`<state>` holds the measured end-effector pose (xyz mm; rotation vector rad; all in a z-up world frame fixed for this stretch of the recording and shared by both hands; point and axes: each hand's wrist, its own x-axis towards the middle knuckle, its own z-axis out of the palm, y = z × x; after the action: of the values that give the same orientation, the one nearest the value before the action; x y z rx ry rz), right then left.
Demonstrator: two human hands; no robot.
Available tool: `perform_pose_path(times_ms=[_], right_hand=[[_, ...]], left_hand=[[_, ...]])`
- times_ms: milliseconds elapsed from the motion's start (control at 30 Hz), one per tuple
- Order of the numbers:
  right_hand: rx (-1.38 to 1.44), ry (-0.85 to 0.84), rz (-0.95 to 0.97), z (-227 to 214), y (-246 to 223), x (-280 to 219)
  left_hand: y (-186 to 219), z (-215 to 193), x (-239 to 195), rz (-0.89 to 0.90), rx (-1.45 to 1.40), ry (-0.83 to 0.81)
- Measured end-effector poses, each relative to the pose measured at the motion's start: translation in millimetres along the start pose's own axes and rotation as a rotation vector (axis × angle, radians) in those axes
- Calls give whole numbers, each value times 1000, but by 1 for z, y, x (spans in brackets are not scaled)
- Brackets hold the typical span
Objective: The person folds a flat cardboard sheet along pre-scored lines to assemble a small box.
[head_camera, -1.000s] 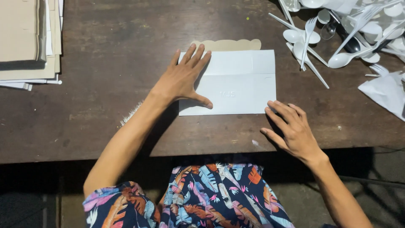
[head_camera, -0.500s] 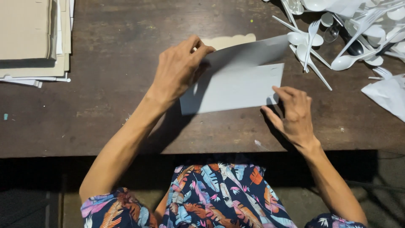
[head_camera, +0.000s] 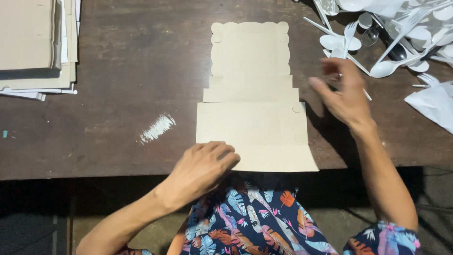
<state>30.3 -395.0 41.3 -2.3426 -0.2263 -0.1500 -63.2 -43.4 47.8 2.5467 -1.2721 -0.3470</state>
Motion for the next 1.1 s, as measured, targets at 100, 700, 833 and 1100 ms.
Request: perform_pose_path(times_ms=[100,700,833,1100], right_hand=[[-167,-151,-190,28,17,44],[-419,-226,-243,71,43,189],[-332,-245,-239,19,-13,159],[-412,-185,-568,-51,-101,31]], left_hand=[[-4,17,0,6,-37,31],[-21,59,27,-19,89,123],[-30,52,33,-16,-9,85],[-43,56,46,-60,121,252]])
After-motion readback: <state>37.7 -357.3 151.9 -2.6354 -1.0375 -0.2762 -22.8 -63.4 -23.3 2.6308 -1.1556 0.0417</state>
